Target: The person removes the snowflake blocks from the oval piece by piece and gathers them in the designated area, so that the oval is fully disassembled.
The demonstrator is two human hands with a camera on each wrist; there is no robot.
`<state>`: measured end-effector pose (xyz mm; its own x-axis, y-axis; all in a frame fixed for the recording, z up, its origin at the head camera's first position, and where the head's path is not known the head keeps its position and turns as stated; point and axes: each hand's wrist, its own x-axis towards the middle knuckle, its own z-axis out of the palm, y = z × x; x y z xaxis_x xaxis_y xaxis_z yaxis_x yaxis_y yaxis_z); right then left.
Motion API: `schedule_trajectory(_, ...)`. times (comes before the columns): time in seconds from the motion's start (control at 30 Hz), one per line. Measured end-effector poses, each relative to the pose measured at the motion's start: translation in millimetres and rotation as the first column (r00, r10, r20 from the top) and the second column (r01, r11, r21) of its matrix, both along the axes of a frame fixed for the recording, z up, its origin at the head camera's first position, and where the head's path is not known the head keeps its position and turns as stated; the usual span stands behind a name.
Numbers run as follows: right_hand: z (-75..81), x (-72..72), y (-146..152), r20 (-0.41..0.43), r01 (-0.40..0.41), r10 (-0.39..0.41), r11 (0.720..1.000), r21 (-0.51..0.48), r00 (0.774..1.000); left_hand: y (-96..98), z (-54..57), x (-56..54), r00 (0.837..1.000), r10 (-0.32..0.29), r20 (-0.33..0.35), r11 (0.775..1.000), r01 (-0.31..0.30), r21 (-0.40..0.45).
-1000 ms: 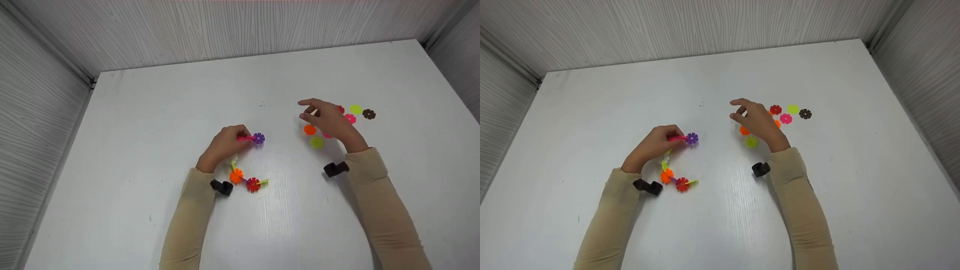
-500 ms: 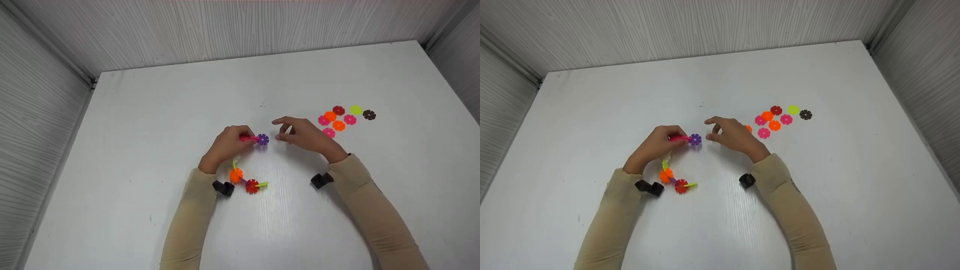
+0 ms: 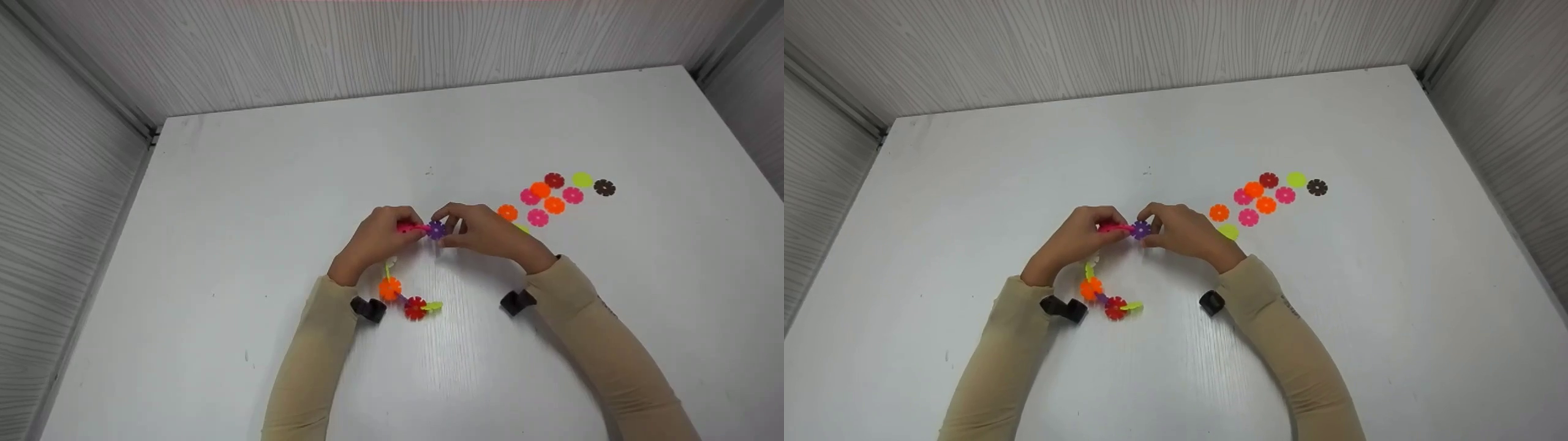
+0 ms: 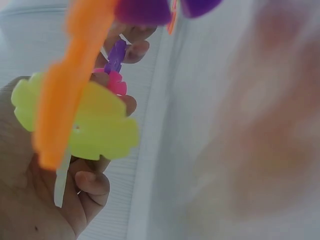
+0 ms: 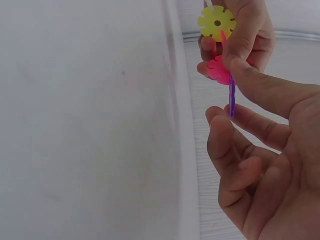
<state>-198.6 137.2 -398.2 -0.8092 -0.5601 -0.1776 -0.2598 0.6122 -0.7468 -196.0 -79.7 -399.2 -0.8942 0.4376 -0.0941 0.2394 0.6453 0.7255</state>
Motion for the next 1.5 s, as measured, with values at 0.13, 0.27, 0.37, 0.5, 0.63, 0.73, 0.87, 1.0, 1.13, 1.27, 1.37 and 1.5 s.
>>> schedule_trajectory(0.13, 1.6, 0.9, -2.4, -0.023, 0.012, -0.012, 1.0, 0.003, 1.0, 0.4, 0.7, -0.5, 1.0, -0.002, 0.006, 1.0, 0.002, 0.015)
schedule_trajectory(0.27, 2.7, 0.3, -3.5, -0.047, 0.01, -0.01, 1.0, 0.003, 0.999, 0.4, 2.0, -0.9, 1.0, -0.009, 0.009, 1.0, 0.009, 0.021)
schedule_trajectory(0.37, 2.3, -2.4, -0.6, -0.061, 0.008, -0.008, 1.0, 0.007, 0.998, -1.0, 3.0, -1.3, 1.0, -0.014, 0.008, 1.0, 0.014, -0.006)
schedule_trajectory(0.5, 2.0, -8.0, 6.9, -0.069, 0.039, -0.038, 0.999, 0.016, 0.997, -2.8, 4.9, -2.5, 1.0, -0.013, 0.006, 0.999, 0.013, -0.046)
schedule_trajectory(0.63, 2.6, -12.1, 13.2, -0.077, 0.072, -0.07, 0.997, 0.019, 0.995, -3.9, 4.1, -4.8, 1.0, -0.012, 0.007, 0.999, 0.012, -0.044)
schedule_trajectory(0.73, 2.7, -14.0, 15.9, -0.081, 0.079, -0.077, 0.997, 0.021, 0.994, -5.2, 2.4, -6.1, 1.0, -0.003, 0.016, 0.999, 0.004, -0.052)
schedule_trajectory(0.87, 2.8, -15.6, 19.4, -0.101, 0.077, -0.077, 0.997, 0.002, 0.992, -6.4, 0.6, -7.3, 0.999, 0.012, 0.043, 0.997, -0.009, -0.079)
schedule_trajectory(1.0, 5.0, -17.3, 22.7, -0.133, 0.074, -0.074, 0.997, -0.003, 0.988, -6.6, 0.2, -7.9, 0.998, 0.014, 0.06, 0.994, -0.007, -0.113)
schedule_trajectory(1.13, 9.7, -18.0, 24.9, -0.147, 0.087, -0.085, 0.996, 0.005, 0.986, -7.3, 1.4, -7.7, 0.996, 0.01, 0.085, 0.993, 0.0, -0.118)
schedule_trajectory(1.27, 12.8, -17.3, 28.1, -0.134, 0.109, -0.106, 0.994, 0.015, 0.985, -10.5, 3.3, -6.6, 0.988, -0.005, 0.156, 0.995, 0.02, -0.097)
schedule_trajectory(1.37, 14.6, -16.8, 32.6, -0.127, 0.116, -0.111, 0.993, 0.031, 0.986, -15.3, 4.9, -5.5, 0.987, 0.005, 0.162, 0.993, 0.014, -0.114)
schedule_trajectory(1.5, 17.7, -14.7, 41.8, -0.122, 0.13, -0.123, 0.99, 0.048, 0.985, -24.2, 5.4, -2.5, 0.99, 0.042, 0.137, 0.984, -0.017, -0.176)
